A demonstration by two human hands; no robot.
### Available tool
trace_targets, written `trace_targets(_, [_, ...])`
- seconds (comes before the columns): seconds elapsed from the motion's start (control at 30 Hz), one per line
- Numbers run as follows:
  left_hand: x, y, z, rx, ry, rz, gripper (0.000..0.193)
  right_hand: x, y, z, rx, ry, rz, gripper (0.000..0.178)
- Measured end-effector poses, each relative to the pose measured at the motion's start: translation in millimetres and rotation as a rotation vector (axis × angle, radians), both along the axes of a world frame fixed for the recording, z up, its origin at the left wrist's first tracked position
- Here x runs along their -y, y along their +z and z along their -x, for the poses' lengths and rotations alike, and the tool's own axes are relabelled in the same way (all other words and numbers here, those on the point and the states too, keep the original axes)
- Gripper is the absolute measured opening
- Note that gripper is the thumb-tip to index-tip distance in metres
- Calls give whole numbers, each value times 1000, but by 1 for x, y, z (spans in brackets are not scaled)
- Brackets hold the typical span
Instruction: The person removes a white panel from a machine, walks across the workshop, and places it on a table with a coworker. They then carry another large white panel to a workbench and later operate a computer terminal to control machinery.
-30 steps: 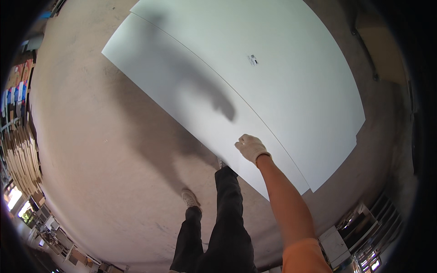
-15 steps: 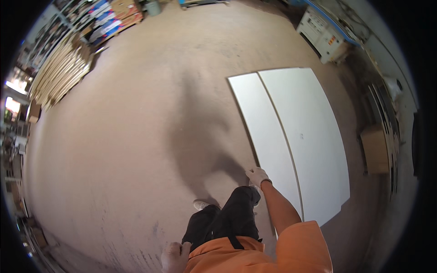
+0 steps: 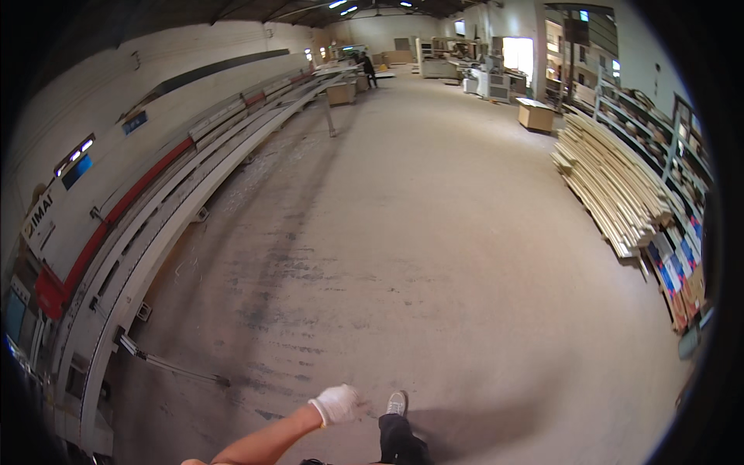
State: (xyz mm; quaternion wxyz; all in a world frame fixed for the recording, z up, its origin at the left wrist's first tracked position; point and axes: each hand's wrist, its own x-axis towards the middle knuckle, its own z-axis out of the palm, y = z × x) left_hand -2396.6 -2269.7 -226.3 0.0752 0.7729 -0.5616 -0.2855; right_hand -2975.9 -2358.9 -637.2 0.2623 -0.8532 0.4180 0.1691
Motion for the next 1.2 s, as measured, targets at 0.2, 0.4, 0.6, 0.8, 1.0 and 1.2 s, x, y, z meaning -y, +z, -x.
trace_targets(0.2, [-54, -44, -213, -179, 1092, -44, 53, 284, 43, -251, -167, 274, -19, 45])
trace_targets(0.4, [-177, -125, -220, -546, 1701, -403, 18, 506, 213, -641, 198, -192, -196, 56])
trace_targets(0.6, [-44, -205, -293, -645, 1371, -911, 21, 627, 236, -911, 330, -45, -245, 49])
trace_targets(0.8, [270, -204, -609, -511, 1138, -546, 32, 750, 193, -954, -5, 60, -399, 47])
trace_targets(1.0, [681, -74, -956, -126, 770, 19, 48, 904, 76, -918, -23, -281, -253, 39])
trace_targets(1.2, [943, -39, -1098, -75, 630, 111, 49, 1089, 15, -1036, -118, -71, -356, 26])
